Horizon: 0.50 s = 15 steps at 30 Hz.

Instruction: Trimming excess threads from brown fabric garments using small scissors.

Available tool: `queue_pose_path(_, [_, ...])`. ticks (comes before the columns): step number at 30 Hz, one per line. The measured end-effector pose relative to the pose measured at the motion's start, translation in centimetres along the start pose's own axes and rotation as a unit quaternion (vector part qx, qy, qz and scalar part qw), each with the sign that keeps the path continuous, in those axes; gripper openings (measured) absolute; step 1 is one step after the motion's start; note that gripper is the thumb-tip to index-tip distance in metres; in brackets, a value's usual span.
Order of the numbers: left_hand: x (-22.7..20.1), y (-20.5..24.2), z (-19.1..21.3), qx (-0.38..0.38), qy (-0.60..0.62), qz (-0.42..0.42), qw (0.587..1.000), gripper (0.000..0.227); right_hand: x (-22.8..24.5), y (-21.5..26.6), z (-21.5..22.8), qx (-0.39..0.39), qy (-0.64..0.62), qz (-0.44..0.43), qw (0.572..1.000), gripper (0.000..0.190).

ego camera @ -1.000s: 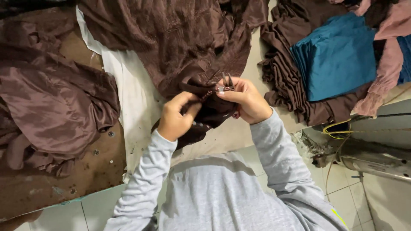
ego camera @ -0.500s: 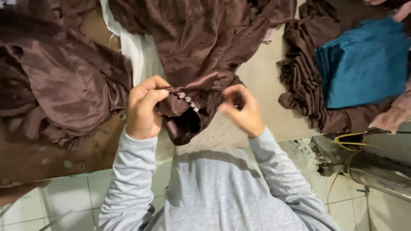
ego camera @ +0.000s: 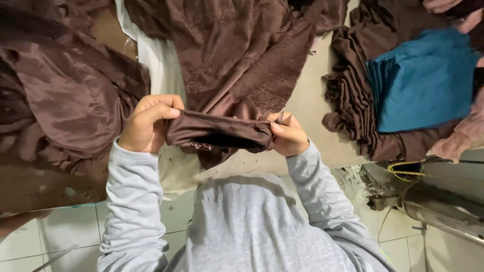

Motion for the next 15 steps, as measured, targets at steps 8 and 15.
queue_pose_path(8, [2.8, -0.8, -0.5, 0.055, -0.062, -0.02, 0.996, 0.01, 1.8, 0.1, -2.4, 0.089, -0.103, -0.032, 0.99, 0.029])
queue_pose_path(15, [-0.5, -0.6, -8.9, 0.071, -0.337, -0.268, 0.9, 0.038, 2.5, -0.5, -2.7, 0.091, -0.001, -0.053, 0.994, 0.034])
Point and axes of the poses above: each hand's wrist, its own y-axis away from the middle knuckle, its own z-axis out of the back of the hand, x = y × z, the point moved 1 cm from there along -y, towards the middle knuckle, and after that the axes turned 14 degrees about -y, right-handed, at the moved point
